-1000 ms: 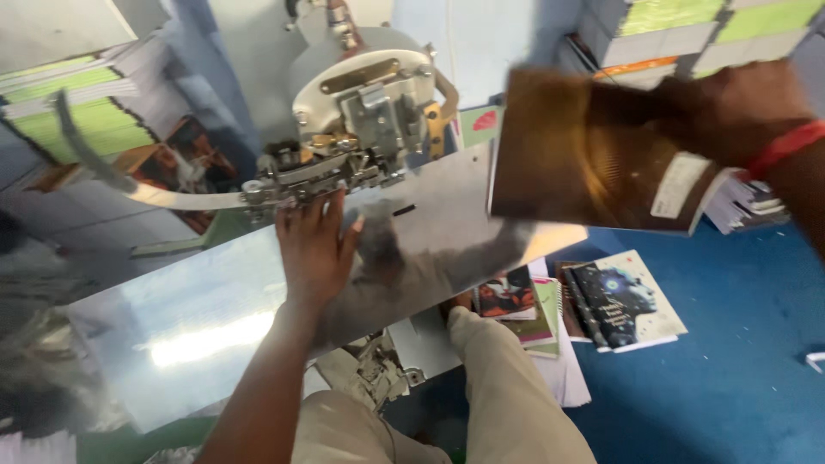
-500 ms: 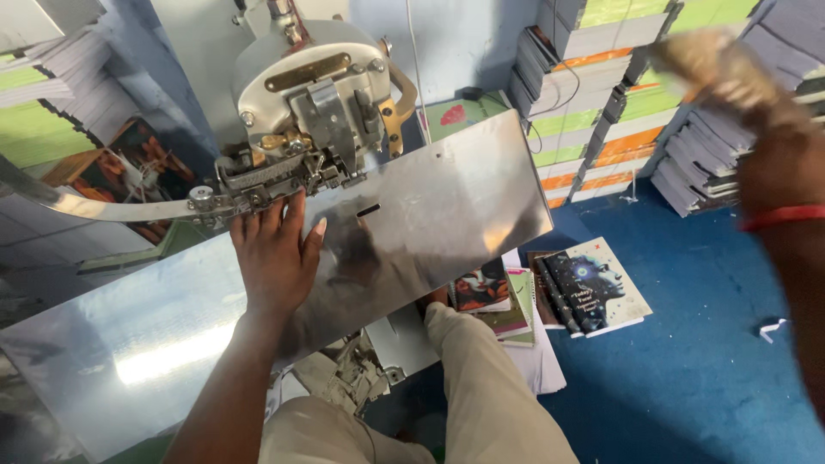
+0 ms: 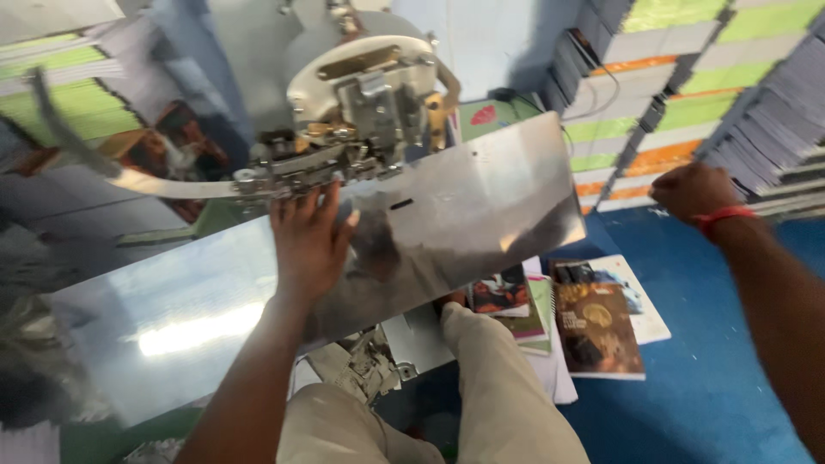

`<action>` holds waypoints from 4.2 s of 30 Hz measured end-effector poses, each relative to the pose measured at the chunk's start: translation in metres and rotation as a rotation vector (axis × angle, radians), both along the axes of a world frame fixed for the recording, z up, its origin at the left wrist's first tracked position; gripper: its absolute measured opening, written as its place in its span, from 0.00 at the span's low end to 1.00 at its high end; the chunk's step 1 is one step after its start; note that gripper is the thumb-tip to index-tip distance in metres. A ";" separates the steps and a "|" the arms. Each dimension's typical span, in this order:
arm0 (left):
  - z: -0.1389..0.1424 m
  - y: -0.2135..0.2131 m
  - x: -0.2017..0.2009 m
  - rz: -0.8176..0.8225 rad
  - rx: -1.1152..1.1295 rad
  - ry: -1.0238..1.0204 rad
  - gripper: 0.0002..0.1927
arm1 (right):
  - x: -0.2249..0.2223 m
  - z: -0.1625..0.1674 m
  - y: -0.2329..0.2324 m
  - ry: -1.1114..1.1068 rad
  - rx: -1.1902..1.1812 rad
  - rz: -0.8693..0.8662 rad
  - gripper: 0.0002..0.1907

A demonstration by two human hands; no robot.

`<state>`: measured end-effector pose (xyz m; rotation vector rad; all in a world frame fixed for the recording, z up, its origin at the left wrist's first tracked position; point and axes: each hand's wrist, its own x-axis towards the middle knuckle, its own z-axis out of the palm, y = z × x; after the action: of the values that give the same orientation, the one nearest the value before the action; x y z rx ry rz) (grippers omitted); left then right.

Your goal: The person operates a manual binding machine to stitch the spines of notebooks. They place each notebook under the machine's arm, pull the lever to stitch, then remove and stack the finished units. The person occasionally opens notebooks to check the binding.

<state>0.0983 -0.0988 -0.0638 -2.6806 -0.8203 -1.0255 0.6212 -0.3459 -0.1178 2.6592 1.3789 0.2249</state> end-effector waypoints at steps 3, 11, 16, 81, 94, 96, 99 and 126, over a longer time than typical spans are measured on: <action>0.001 0.000 -0.003 -0.076 0.093 -0.065 0.29 | -0.014 0.034 0.016 0.090 0.267 0.095 0.15; 0.015 -0.009 -0.071 -0.062 -0.003 0.049 0.29 | -0.122 0.077 0.064 0.213 0.603 0.502 0.12; 0.036 -0.020 -0.157 0.128 -0.052 0.063 0.24 | -0.172 0.067 0.096 0.168 0.627 0.657 0.08; 0.287 -0.158 -0.321 0.746 0.735 0.547 0.09 | -0.446 0.194 0.082 1.999 0.083 0.792 0.30; 0.091 -0.200 -0.149 -0.072 0.650 0.482 0.20 | -0.450 0.114 0.102 2.325 0.323 0.441 0.17; 0.071 -0.208 -0.139 -0.110 0.629 0.490 0.21 | -0.450 0.083 0.093 2.216 0.475 0.389 0.22; 0.055 -0.216 -0.121 -0.070 0.467 0.570 0.23 | -0.428 0.049 0.093 2.080 0.535 0.511 0.18; -0.014 -0.167 -0.168 0.331 -0.709 0.461 0.19 | -0.336 -0.091 0.014 1.605 0.305 0.587 0.10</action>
<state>-0.0693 -0.2656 -0.0781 -2.9435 -1.6676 -0.0067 0.2851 -0.3316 -0.2087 2.2638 2.4751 -2.1797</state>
